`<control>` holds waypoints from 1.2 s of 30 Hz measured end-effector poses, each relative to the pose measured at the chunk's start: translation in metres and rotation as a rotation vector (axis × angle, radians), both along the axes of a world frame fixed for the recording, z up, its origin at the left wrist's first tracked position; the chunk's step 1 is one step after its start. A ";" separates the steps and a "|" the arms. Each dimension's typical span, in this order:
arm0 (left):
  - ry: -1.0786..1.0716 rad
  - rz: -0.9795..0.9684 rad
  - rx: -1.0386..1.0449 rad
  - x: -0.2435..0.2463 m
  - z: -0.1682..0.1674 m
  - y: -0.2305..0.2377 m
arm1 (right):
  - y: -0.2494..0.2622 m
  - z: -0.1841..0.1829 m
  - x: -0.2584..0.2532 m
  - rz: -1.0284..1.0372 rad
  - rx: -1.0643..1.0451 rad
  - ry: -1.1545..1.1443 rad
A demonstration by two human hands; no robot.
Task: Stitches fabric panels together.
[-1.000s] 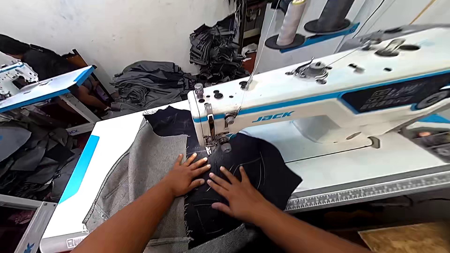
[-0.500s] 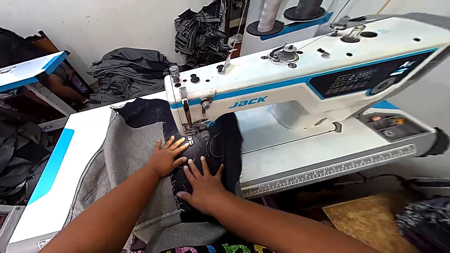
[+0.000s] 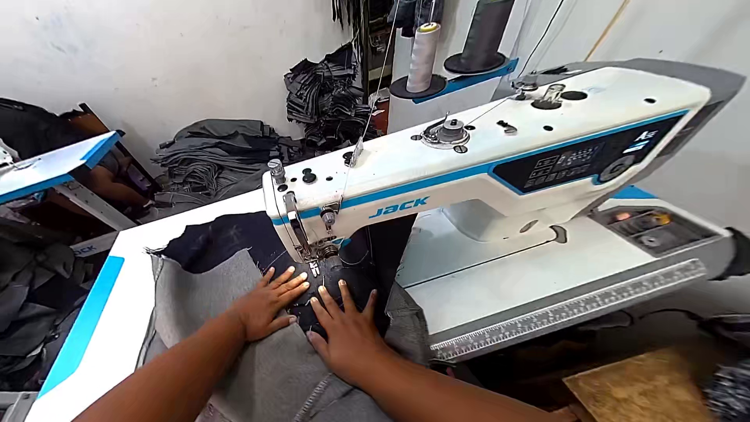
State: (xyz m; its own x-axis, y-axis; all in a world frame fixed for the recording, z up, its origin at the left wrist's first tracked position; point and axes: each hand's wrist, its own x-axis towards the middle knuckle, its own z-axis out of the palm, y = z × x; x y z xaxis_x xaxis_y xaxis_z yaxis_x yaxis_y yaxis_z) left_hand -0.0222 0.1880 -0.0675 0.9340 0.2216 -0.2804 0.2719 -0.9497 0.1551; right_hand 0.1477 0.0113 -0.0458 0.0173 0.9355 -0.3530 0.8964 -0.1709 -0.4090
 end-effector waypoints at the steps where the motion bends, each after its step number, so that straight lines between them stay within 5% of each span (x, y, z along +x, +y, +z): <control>1: -0.002 0.051 -0.012 0.002 0.000 -0.005 | 0.000 -0.006 0.009 0.036 0.049 -0.004; 9: 0.105 0.485 -0.003 0.039 0.012 -0.058 | 0.036 -0.006 0.087 0.357 0.143 -0.098; 13: 0.158 0.089 0.064 0.024 0.030 -0.006 | 0.033 0.034 0.018 -0.012 -0.161 0.032; 17: -0.008 -0.131 0.019 0.010 0.003 0.028 | 0.013 0.004 0.000 -0.020 0.008 0.000; 26: 0.028 0.625 -0.038 0.056 0.007 -0.074 | 0.060 -0.009 0.120 0.521 0.279 -0.169; 29: 0.057 0.522 -0.101 0.050 0.031 -0.058 | 0.054 0.019 0.081 0.256 0.132 -0.130; 31: 0.006 0.263 -0.008 0.033 0.031 -0.025 | 0.038 0.031 0.040 0.028 -0.011 -0.019; 33: -0.016 0.076 0.016 0.016 0.015 -0.002 | 0.020 0.016 0.011 -0.046 -0.028 0.029; 36: -0.104 0.150 -0.023 0.012 0.000 -0.010 | 0.009 -0.021 0.020 0.039 0.168 -0.078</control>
